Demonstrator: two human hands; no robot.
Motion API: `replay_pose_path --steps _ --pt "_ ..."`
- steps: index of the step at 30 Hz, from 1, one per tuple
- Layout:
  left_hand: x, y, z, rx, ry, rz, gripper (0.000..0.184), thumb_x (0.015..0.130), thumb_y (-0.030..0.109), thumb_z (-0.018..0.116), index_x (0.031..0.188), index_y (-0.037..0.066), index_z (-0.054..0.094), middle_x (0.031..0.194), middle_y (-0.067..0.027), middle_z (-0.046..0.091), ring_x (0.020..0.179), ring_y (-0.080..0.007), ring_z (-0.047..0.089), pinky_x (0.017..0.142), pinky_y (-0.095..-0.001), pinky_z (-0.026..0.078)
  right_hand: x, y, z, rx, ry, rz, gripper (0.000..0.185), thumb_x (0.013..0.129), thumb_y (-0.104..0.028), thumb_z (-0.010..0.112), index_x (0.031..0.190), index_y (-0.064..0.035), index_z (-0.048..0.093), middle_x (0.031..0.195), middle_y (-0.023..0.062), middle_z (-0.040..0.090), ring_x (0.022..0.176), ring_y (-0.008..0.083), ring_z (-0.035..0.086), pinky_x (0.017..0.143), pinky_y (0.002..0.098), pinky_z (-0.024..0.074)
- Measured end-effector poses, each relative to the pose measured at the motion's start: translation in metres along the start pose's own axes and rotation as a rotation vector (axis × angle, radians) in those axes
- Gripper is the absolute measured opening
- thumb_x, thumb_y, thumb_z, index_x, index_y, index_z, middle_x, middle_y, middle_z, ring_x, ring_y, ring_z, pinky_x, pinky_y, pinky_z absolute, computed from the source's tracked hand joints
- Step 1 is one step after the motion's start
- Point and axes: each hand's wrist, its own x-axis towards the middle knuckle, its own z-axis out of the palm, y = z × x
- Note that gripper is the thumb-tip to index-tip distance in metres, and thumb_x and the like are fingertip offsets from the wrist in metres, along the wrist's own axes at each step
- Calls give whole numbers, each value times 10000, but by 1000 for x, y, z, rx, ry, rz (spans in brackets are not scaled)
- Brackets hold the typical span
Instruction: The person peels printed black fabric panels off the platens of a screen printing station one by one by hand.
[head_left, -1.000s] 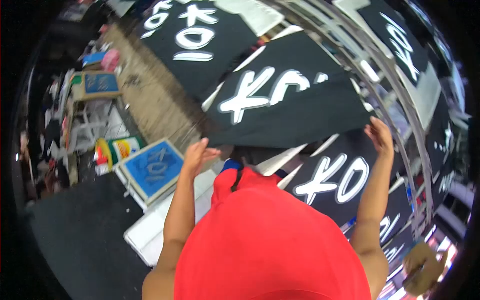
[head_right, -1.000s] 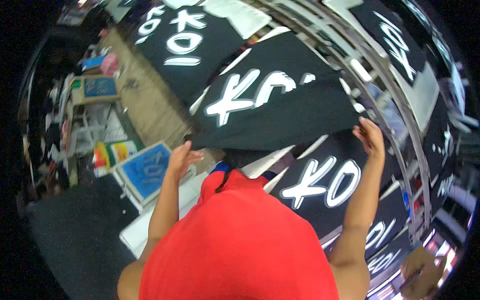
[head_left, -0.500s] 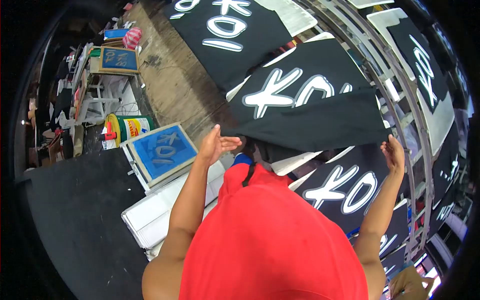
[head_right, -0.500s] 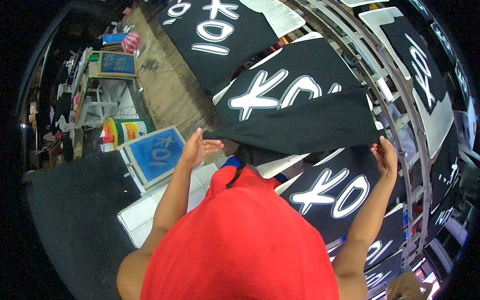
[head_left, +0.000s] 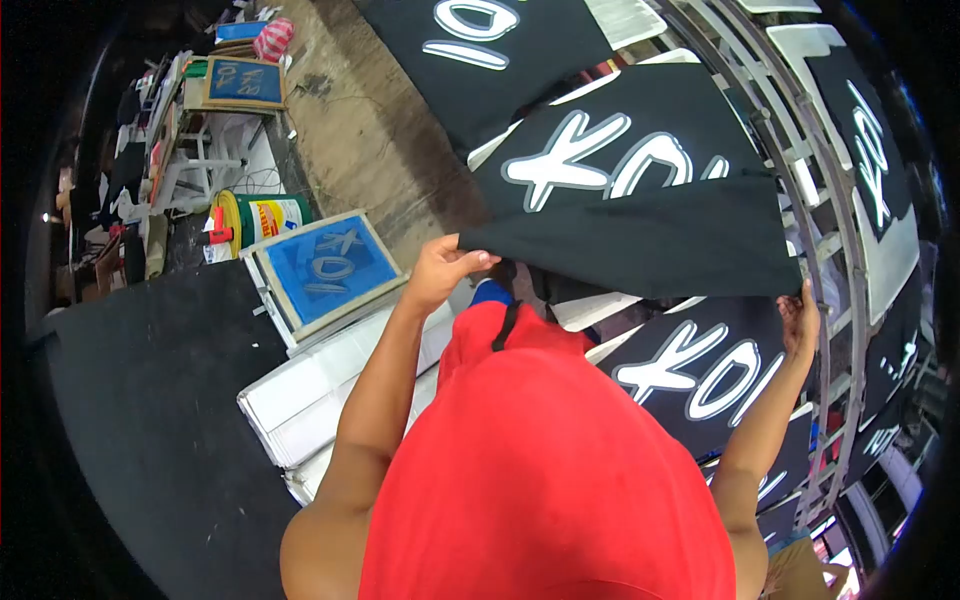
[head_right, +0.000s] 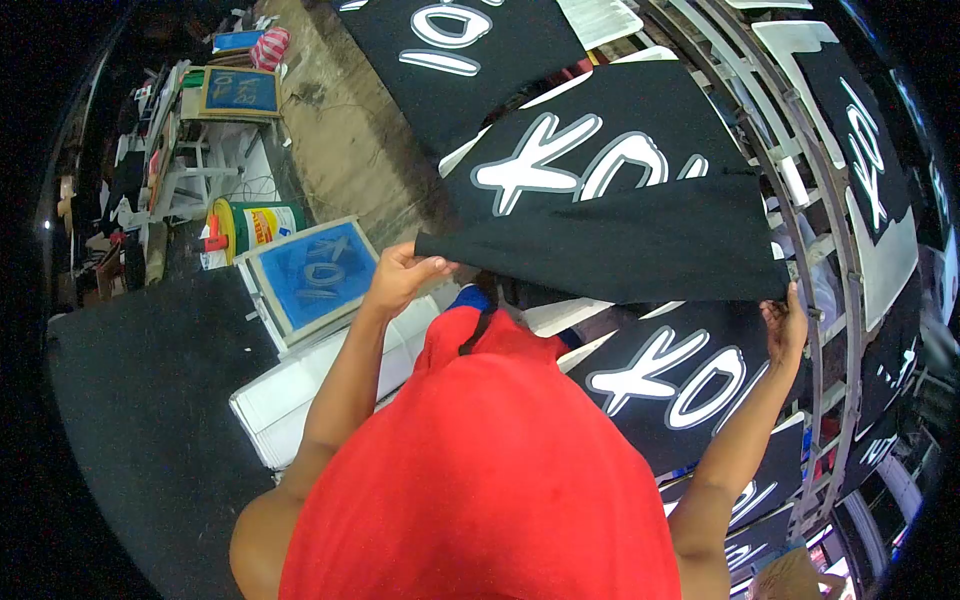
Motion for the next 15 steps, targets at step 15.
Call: replay_pose_path --steps 15 --pt "-10 42 30 189 -99 303 185 882 -45 524 991 -65 673 974 -113 669 903 -169 642 819 -274 509 13 2 -15 10 5 -34 397 891 -408 651 915 -14 602 747 71 587 653 178 613 604 248 515"
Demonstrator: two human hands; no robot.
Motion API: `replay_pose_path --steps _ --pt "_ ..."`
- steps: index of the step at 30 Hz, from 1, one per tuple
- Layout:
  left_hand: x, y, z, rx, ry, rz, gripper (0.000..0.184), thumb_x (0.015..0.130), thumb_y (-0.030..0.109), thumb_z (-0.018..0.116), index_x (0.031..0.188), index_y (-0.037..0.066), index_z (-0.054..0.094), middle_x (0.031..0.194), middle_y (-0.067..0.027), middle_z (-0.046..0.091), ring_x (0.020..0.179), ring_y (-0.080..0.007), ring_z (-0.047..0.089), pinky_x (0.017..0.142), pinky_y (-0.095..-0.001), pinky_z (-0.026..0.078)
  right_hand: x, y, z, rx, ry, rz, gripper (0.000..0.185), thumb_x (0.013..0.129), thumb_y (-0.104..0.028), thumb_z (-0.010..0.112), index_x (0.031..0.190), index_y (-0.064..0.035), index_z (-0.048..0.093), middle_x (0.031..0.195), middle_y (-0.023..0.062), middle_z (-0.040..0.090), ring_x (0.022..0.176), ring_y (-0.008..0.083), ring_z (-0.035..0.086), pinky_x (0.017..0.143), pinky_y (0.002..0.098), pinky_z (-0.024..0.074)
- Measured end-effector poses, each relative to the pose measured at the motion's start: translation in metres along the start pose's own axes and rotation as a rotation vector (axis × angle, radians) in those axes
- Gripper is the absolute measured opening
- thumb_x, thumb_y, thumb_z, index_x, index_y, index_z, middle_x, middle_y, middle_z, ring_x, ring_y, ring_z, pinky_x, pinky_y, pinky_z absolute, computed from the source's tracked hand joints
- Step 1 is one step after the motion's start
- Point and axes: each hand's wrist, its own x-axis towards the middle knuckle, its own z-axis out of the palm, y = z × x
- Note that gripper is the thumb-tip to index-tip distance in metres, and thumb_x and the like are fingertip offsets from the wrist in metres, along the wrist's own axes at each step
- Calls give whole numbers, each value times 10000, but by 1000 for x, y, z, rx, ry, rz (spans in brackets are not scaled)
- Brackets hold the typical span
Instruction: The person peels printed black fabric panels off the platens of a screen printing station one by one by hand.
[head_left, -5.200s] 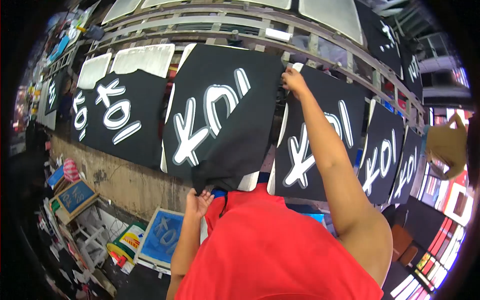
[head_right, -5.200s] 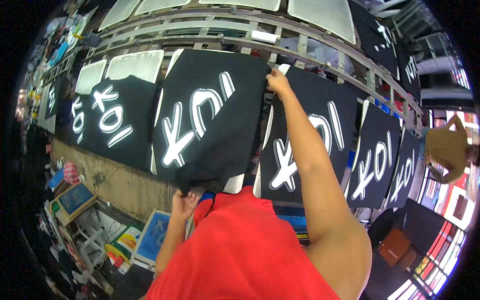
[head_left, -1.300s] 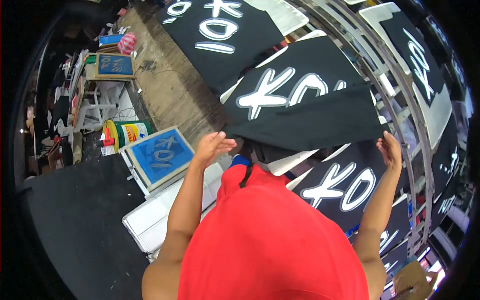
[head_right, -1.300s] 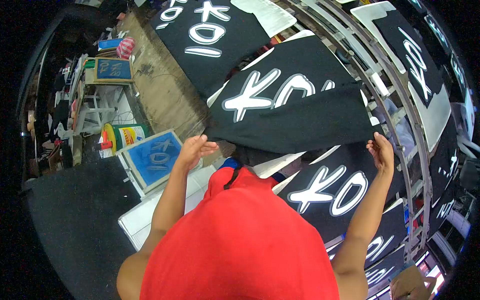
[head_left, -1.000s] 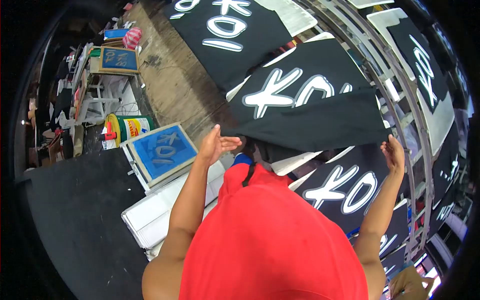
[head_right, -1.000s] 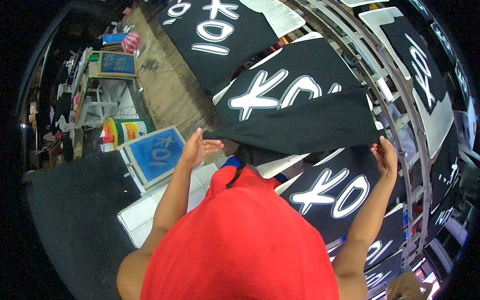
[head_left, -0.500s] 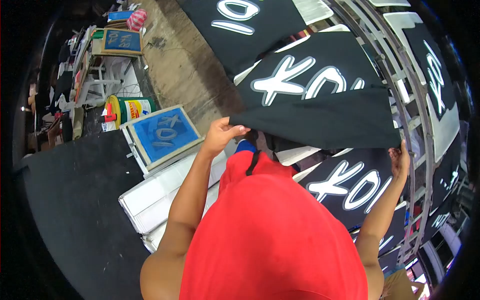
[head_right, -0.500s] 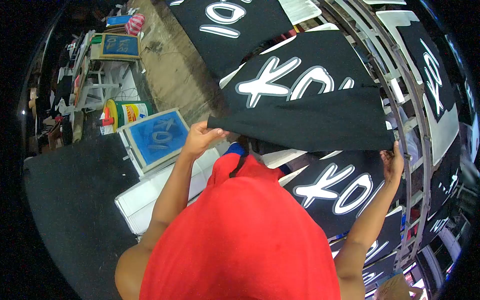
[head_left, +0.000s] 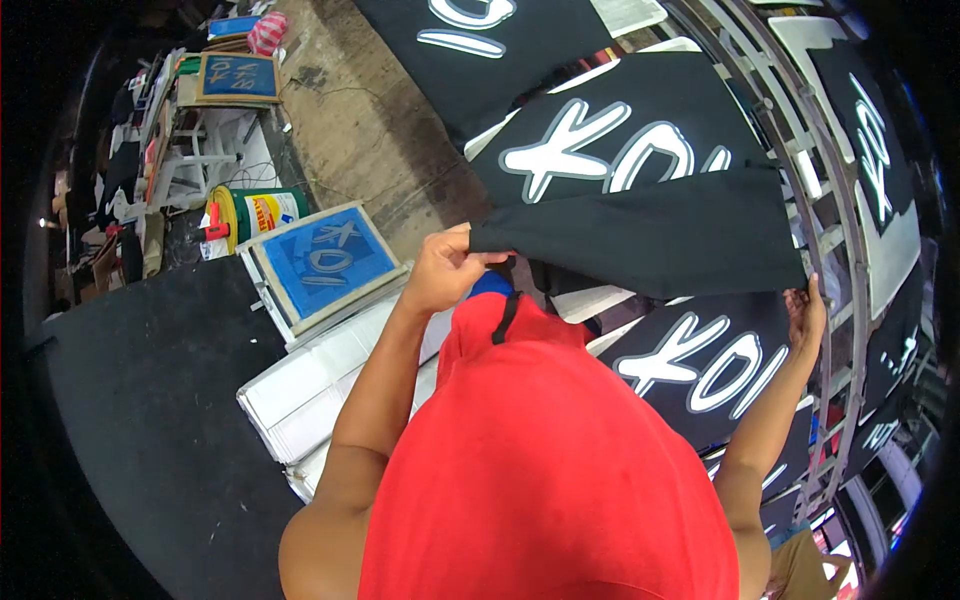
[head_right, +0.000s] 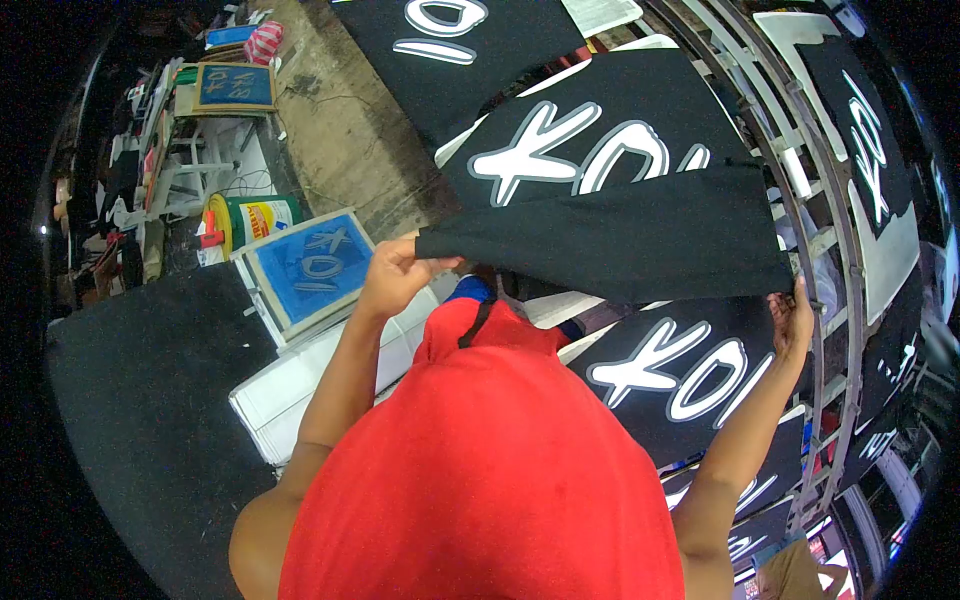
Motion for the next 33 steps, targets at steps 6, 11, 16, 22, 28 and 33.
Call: replay_pose_path --steps 6,11,16,22,28,33 --pt "-1 -6 4 137 48 -39 164 878 17 574 979 -21 697 737 -56 632 691 -129 571 599 -241 437 -3 0 2 17 56 16 476 868 -459 663 937 6 592 773 90 579 690 199 616 622 258 517" --pt "2 11 19 397 1 118 233 823 -2 643 1043 46 704 669 -31 542 581 -120 467 550 -241 410 3 4 -4 34 97 25 507 861 -474 665 970 15 586 799 102 578 709 207 616 643 272 521" --pt "-4 23 30 267 -12 -142 573 790 -86 667 1334 36 532 850 0 473 652 -97 427 720 -210 479 5 3 -6 37 30 -8 487 868 -481 653 954 -7 580 798 103 579 706 206 611 651 279 519" --pt "-2 35 25 386 -151 -137 705 741 47 779 1384 95 494 866 -5 446 674 -97 402 620 -223 410 6 0 -12 86 19 -27 477 865 -524 632 935 -55 580 820 79 601 730 205 613 656 281 498" --pt "1 57 27 592 -273 60 509 790 127 757 1266 49 595 730 -39 576 663 -87 460 610 -220 410 7 -1 -7 62 160 -29 386 860 -499 650 738 -139 585 646 18 590 591 157 598 532 266 474" --pt "-16 1 31 166 -187 -289 379 815 32 705 1186 2 632 907 -88 678 858 -105 596 744 -231 478 9 -11 -32 -630 55 173 197 849 -266 682 850 -84 604 715 -11 561 570 98 538 478 227 457"
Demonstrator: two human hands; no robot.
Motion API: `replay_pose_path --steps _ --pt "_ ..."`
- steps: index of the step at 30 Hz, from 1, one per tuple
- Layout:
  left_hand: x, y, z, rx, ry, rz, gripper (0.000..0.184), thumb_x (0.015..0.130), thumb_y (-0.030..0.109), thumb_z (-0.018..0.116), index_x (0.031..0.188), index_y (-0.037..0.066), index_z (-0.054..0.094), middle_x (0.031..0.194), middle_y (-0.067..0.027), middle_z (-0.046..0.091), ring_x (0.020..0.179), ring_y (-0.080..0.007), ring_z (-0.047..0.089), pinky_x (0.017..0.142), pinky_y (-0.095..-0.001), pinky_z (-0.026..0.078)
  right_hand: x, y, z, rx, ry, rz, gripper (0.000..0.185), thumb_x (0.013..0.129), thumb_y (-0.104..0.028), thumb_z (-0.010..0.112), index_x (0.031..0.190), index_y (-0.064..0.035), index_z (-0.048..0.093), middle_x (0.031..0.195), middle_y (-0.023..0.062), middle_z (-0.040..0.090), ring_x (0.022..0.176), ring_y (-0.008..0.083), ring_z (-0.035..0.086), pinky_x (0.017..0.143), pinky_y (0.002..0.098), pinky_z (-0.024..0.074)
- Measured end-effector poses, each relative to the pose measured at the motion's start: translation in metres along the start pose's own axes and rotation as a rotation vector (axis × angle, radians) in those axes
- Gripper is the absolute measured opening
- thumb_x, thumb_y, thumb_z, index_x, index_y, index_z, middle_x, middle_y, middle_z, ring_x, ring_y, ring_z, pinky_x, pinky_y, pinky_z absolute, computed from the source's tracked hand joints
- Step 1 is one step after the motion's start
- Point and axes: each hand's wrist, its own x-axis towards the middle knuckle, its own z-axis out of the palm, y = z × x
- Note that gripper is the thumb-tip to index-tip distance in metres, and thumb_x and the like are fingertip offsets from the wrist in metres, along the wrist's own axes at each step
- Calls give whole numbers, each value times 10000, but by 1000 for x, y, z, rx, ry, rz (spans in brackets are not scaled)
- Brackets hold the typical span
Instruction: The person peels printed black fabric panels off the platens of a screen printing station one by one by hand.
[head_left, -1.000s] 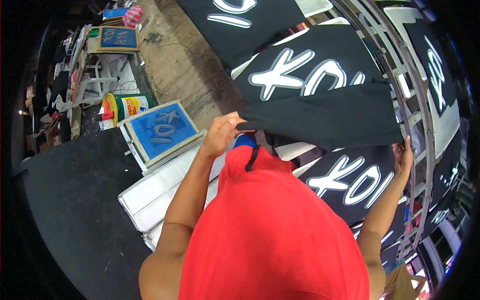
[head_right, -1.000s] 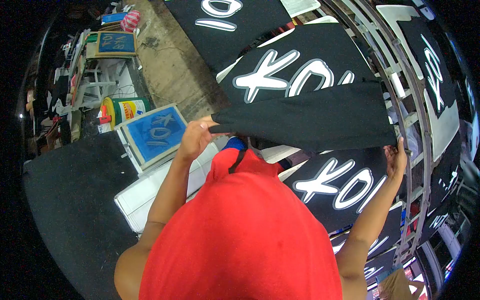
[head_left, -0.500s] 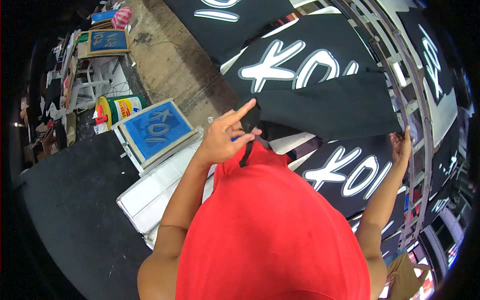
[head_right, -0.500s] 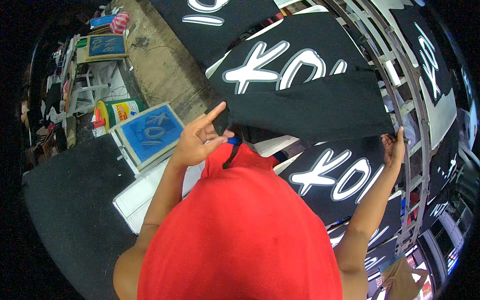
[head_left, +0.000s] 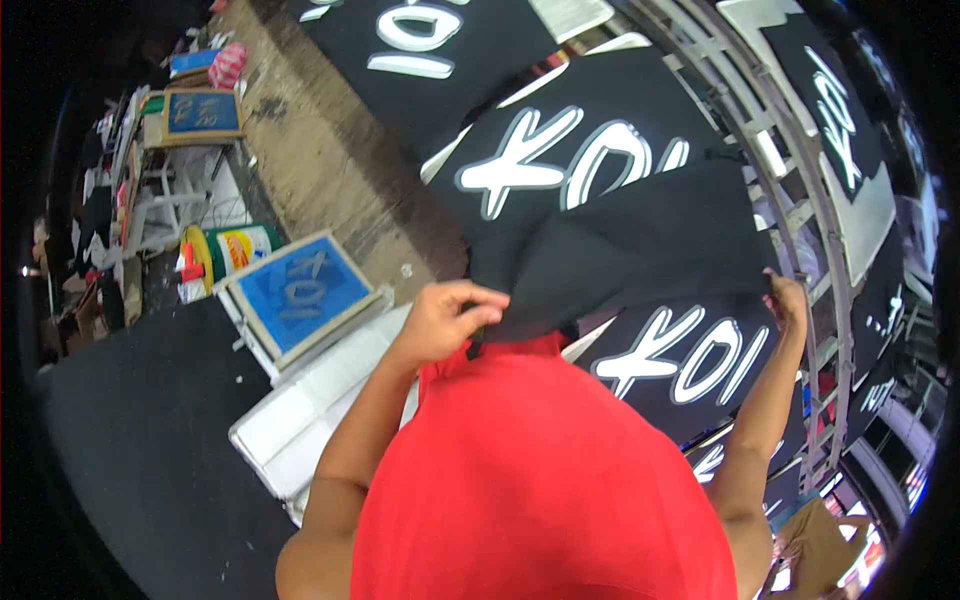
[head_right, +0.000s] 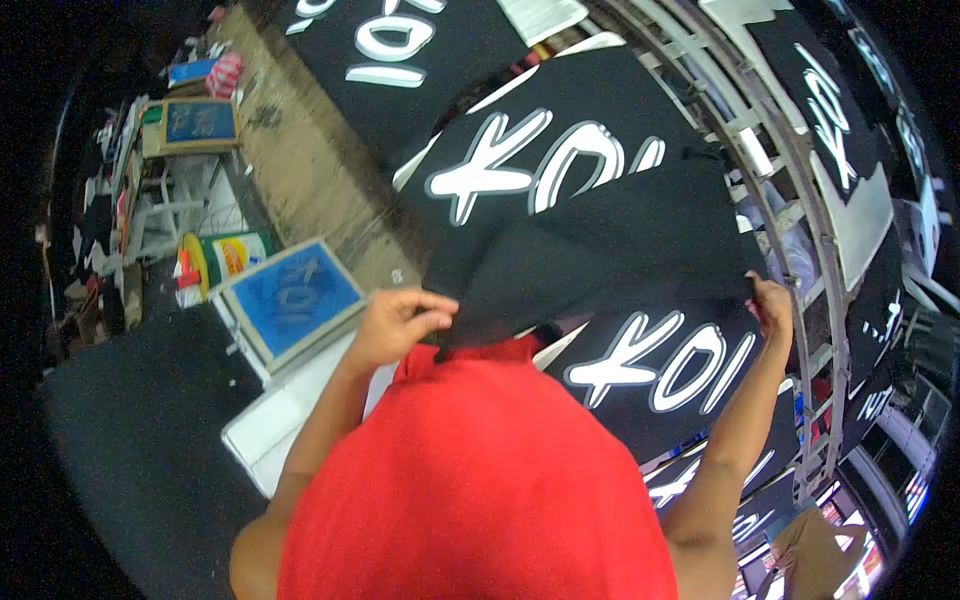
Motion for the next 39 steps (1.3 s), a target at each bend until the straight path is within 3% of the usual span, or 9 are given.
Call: replay_pose_path --steps 9,13,16,25,31,35,36,37,39 --pt "-2 -29 25 -661 -226 -398 520 798 -87 667 1296 -21 537 1159 -97 614 904 -87 584 793 -233 497 -13 -60 -57 -93 -126 -56 239 852 -101 582 1086 -60 593 920 16 614 641 132 552 560 282 527" --pt "10 -31 10 -686 -136 -362 564 786 -101 677 1316 -41 495 1158 -125 612 942 -141 616 817 -250 516 -12 -145 -55 195 -149 -536 426 831 -124 625 1247 -71 550 968 35 584 711 133 557 640 257 504" --pt "28 -6 -16 -934 86 117 611 769 -150 643 1339 -21 463 1292 -150 549 1026 -207 632 871 -311 544 -89 -270 -17 -59 -146 -861 447 853 -158 608 1287 -61 567 1197 39 599 915 101 562 820 237 454" --pt "52 107 -234 -588 436 765 550 863 -39 585 1384 -22 410 1313 -169 527 1171 -226 541 1052 -343 402 -237 -463 73 348 -299 -1239 209 897 -1 518 1070 52 622 1029 134 651 915 213 647 812 336 559" --pt "73 198 -346 -474 437 1095 484 922 43 556 1387 19 427 1390 -129 468 1240 -187 478 1051 -290 385 -275 -475 7 125 391 -1908 248 927 -48 531 1151 35 599 1047 134 634 941 204 633 826 291 529" --pt "106 283 -401 -344 550 1334 396 956 36 475 1353 27 478 1388 -104 474 1264 -167 452 1075 -280 352 -330 -452 -28 897 145 -1747 326 930 -93 494 1218 46 559 1128 134 626 997 203 618 895 328 496" --pt "125 309 -414 -170 515 1432 368 976 85 461 1336 16 493 1394 -120 467 1301 -183 418 1121 -326 295 -289 -444 -140 1388 -589 -1420 352 898 -100 500 1216 34 568 1112 127 642 1002 207 624 900 335 493" --pt "131 336 -396 -184 426 1435 372 982 94 422 1343 34 491 1415 -100 453 1310 -219 414 1101 -382 337 -309 -436 -122 1390 -561 -1434 352 898 -100 500 1216 34 568 1112 127 642 1002 207 624 900 335 493" --pt "151 380 -367 -397 172 1307 423 985 180 445 1383 36 430 1461 -158 377 1395 -268 297 1169 -424 227 -356 -421 -64 799 384 -1604 371 865 -110 517 1207 21 581 1085 107 659 978 213 637 898 339 495"
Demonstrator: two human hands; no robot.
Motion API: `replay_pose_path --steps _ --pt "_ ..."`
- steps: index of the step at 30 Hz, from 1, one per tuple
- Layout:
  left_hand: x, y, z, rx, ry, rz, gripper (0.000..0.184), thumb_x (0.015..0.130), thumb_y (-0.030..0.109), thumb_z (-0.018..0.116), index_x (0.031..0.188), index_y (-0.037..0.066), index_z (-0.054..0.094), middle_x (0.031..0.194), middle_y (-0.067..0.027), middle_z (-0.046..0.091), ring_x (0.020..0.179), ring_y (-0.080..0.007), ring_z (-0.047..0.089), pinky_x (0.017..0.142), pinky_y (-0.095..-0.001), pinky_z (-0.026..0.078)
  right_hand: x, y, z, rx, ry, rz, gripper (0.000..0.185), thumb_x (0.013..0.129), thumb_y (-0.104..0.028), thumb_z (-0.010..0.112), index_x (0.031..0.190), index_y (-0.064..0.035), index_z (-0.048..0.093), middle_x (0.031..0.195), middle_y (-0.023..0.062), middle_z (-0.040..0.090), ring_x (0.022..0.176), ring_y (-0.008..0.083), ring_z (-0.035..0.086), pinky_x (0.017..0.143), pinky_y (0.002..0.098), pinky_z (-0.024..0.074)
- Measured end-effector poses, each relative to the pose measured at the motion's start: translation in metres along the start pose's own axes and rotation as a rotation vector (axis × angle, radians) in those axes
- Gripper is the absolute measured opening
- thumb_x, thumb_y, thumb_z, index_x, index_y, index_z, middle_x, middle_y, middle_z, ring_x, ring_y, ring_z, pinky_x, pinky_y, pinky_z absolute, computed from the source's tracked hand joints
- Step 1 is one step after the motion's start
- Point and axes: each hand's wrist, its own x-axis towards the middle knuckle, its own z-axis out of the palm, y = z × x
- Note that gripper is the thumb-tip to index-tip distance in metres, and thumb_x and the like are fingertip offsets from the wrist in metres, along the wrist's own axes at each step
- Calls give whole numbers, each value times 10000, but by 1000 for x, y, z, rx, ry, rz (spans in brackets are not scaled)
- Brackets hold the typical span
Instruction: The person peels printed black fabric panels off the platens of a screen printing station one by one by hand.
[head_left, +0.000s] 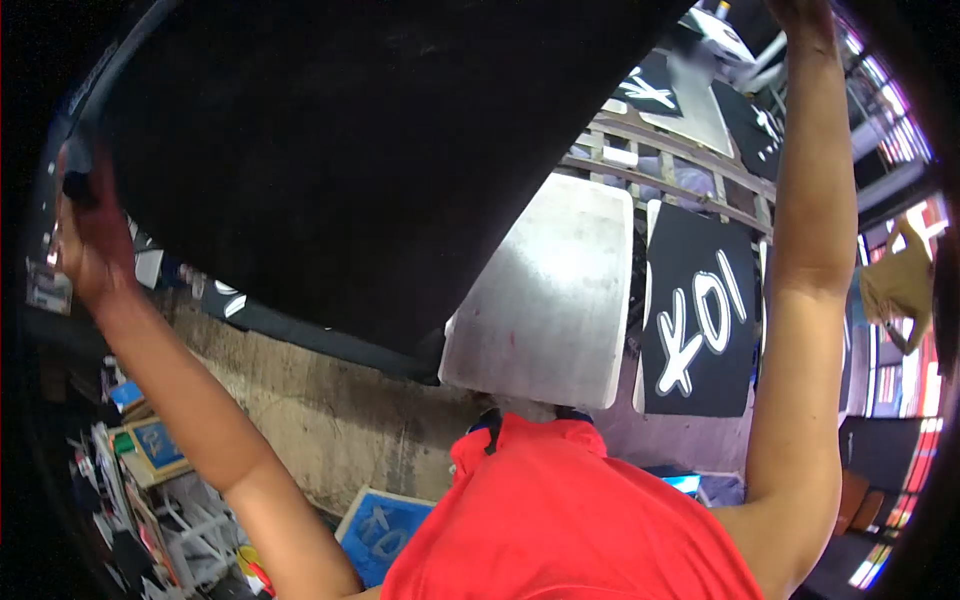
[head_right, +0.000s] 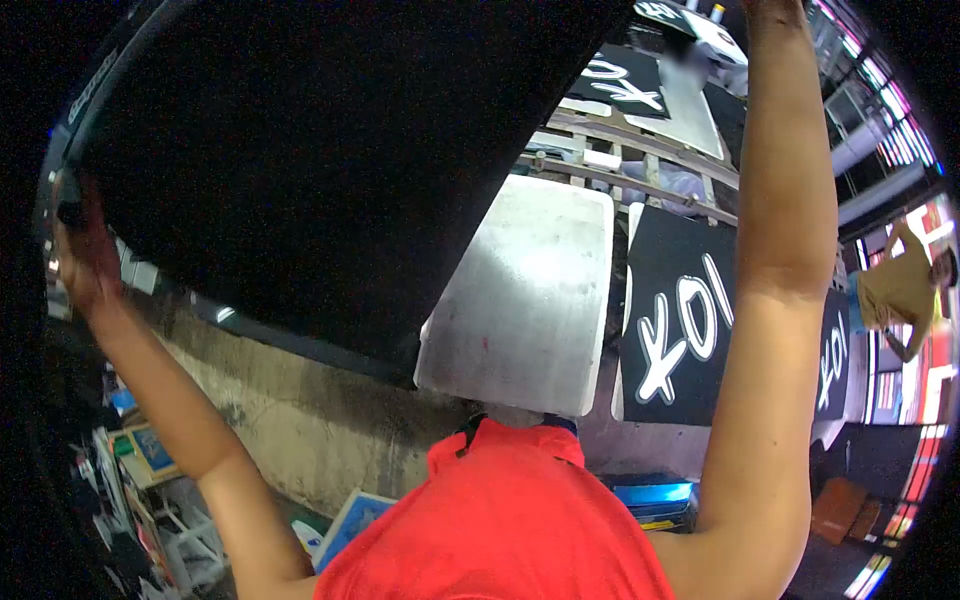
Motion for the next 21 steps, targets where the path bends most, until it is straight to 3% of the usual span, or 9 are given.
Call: replay_pose_path --steps 5,8,12,14,16,18,19,20,21 --pt "94 -53 48 -135 -92 -154 360 955 48 427 1298 17 532 1430 -140 435 1329 -282 408 1150 -430 286 -10 -37 -37 -79 48 133 362 795 -55 617 1157 -34 618 1004 94 673 884 210 660 823 350 536" --pt "133 -64 59 -183 -132 -162 345 955 37 443 1283 24 550 1409 -125 465 1315 -264 429 1142 -422 305 64 -30 -187 439 116 300 341 802 -52 615 1142 -24 616 998 103 671 863 214 664 811 347 539" --pt "137 -42 61 -181 -162 -137 347 949 84 492 1288 33 551 1402 -106 482 1319 -221 431 1142 -402 296 -71 -127 -42 -215 124 25 321 820 -71 602 1136 -13 607 991 105 667 884 208 647 833 331 519" --pt "141 -49 29 -24 -303 2 351 962 133 489 1294 35 549 1398 -103 489 1334 -205 413 1138 -393 291 -106 -153 -33 -287 197 10 307 827 -82 597 1124 -6 602 980 115 667 872 200 639 827 324 512" --pt "111 -26 2 930 -537 785 370 986 192 462 1313 33 533 1401 -102 486 1345 -207 395 1136 -376 277 -131 -155 -42 -461 196 -118 299 839 -107 587 1119 -2 600 984 119 667 878 208 639 831 332 511" --pt "87 -26 -27 300 -618 150 388 980 190 473 1346 69 513 1429 -109 452 1335 -208 403 1118 -372 304 -182 -180 -82 -872 219 -358 295 864 -156 567 1109 6 597 993 128 667 890 223 640 839 347 508" --pt "96 -48 -73 376 -528 67 411 974 194 482 1372 93 492 1451 -112 419 1324 -223 411 1080 -394 353 -208 -191 -110 -1262 122 -293 308 956 -223 476 1147 -63 658 1116 36 647 942 136 607 795 281 477" --pt "79 -48 -81 267 -474 -90 426 977 247 482 1368 79 493 1446 -128 419 1318 -244 417 1064 -405 366 -248 -202 -42 -1502 135 -238 342 953 -250 442 1099 -50 678 1123 70 655 998 201 615 899 318 462" --pt "46 -36 -92 638 -602 269 491 976 354 483 1345 30 499 1362 -131 491 1273 -268 451 1062 -419 362 -283 -196 -27 -1066 482 113 157 897 -70 552 1011 -42 656 1124 83 658 1030 241 614 906 350 500"
